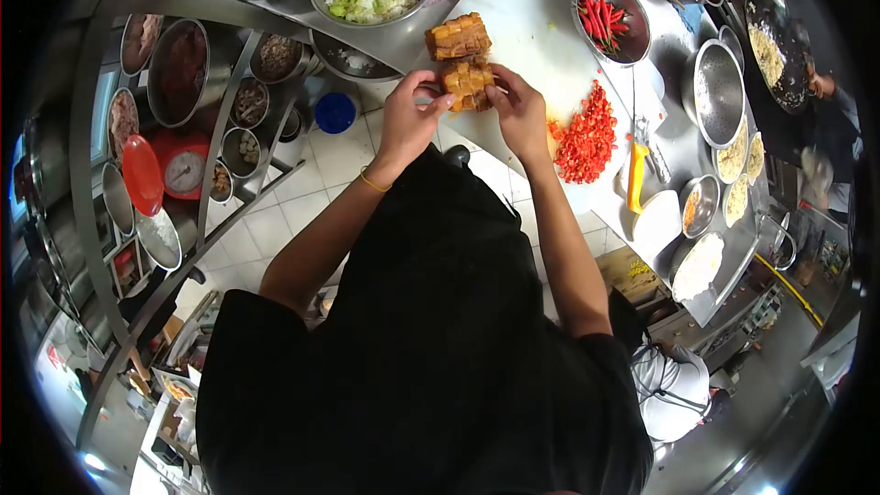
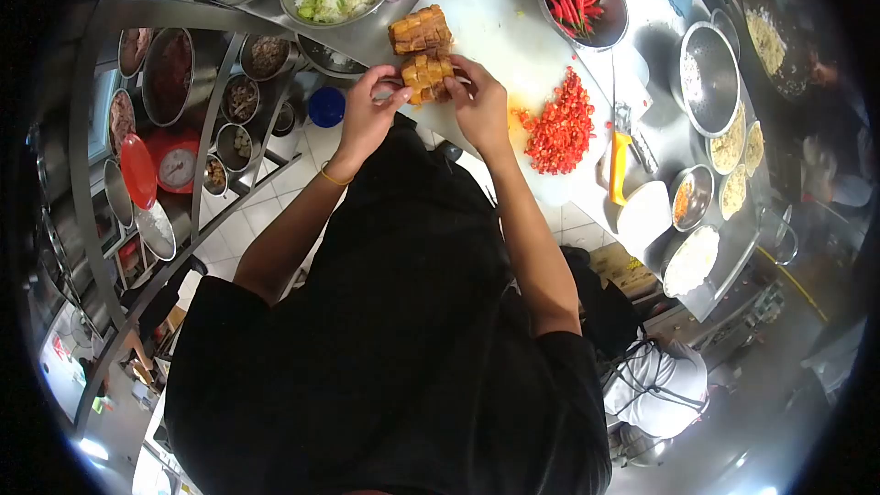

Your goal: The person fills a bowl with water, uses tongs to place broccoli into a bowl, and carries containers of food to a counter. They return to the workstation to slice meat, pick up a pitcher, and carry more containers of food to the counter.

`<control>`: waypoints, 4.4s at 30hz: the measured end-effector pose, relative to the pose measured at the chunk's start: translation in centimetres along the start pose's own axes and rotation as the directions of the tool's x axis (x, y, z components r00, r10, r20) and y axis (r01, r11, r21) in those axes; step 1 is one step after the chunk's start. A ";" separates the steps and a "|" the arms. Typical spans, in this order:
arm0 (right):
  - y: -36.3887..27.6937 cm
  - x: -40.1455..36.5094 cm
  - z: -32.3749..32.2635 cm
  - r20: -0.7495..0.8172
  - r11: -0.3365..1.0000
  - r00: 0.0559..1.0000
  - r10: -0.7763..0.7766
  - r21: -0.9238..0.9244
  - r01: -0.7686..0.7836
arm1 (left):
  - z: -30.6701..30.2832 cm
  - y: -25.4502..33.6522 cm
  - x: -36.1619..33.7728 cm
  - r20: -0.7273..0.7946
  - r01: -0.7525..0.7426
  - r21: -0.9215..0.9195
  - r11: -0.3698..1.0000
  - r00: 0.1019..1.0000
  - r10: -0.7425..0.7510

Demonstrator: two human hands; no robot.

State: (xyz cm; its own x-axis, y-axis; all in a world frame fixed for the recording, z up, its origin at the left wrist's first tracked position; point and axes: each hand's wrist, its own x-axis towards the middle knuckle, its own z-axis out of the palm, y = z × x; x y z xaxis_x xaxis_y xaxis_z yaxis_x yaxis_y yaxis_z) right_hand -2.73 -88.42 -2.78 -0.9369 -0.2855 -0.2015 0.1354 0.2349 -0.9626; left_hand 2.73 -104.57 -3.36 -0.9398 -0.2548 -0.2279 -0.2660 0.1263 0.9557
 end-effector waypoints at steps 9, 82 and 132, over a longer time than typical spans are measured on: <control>-6.2 1.5 -1.4 -0.031 0.988 0.997 -0.066 0.139 0.070 | -1.0 5.9 0.6 -0.023 -0.070 -0.242 0.968 0.998 0.066; 9.1 -38.2 -17.4 0.344 0.937 0.920 0.190 0.216 -0.274 | 15.4 -8.9 -36.8 0.324 0.178 -0.378 0.908 0.945 -0.050; 3.0 -13.5 5.7 0.608 0.844 0.794 0.017 -0.434 0.314 | -13.1 -31.2 -40.7 -0.080 0.520 -0.547 0.656 0.748 -0.659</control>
State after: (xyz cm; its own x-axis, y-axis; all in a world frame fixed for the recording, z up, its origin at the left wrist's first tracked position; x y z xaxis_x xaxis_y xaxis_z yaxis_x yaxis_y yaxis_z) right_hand 12.17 -89.19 -3.94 -0.5455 -0.7874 -0.2869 -0.3202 0.5122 -0.7970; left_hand 52.09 -110.73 -21.45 -0.5105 -0.3504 -0.7852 -0.5455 -0.5740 0.6107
